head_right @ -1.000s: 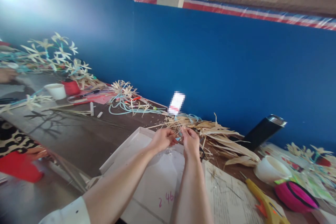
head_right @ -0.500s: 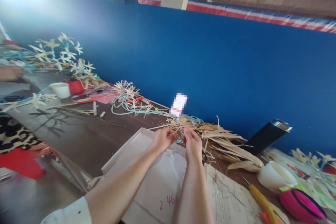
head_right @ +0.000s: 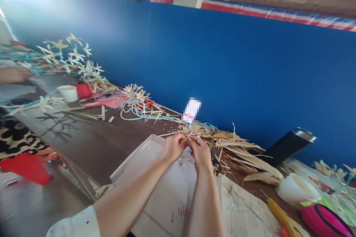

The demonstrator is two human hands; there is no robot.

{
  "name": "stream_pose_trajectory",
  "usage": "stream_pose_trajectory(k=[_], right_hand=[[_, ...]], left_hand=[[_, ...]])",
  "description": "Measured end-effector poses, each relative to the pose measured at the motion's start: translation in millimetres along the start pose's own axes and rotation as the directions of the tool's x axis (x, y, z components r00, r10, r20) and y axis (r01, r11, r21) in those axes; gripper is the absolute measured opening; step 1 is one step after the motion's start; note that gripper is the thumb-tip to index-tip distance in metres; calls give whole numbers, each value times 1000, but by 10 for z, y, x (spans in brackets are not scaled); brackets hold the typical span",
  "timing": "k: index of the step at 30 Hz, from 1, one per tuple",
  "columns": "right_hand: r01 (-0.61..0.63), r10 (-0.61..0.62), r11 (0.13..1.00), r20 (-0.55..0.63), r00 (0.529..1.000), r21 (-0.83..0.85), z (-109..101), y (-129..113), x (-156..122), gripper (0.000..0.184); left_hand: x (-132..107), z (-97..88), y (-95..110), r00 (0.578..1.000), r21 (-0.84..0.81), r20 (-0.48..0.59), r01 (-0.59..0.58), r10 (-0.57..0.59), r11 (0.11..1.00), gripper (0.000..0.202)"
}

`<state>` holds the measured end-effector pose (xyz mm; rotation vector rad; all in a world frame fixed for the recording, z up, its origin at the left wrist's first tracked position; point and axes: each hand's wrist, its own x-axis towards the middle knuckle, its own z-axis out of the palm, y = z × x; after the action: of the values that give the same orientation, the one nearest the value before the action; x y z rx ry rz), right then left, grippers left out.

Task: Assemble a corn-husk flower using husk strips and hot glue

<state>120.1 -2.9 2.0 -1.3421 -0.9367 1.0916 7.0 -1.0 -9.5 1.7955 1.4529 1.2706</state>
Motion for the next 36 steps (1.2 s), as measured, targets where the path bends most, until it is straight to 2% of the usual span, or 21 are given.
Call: stream_pose_trajectory(k=[15,27,31,36], right_hand=[[11,-9,996,-30,1000,83,3,-25,-15,41],[57,-49,984,-56,997,170,11,-76,-43,46],[76,-69,985,-50,996,153,18,-73,-36,46],[78,-67,988,-88,994,132,24,-26,-6,56]], left_hand=[[-18,2,-12,999,31,-9,-49,50,998,21],[-40,9,-5,996,132,11,-93,93,987,20],[-45,14,-14,992,143,17,-125,124,982,20],[-48,28,-26,989,155,18,-151,150,976,22]])
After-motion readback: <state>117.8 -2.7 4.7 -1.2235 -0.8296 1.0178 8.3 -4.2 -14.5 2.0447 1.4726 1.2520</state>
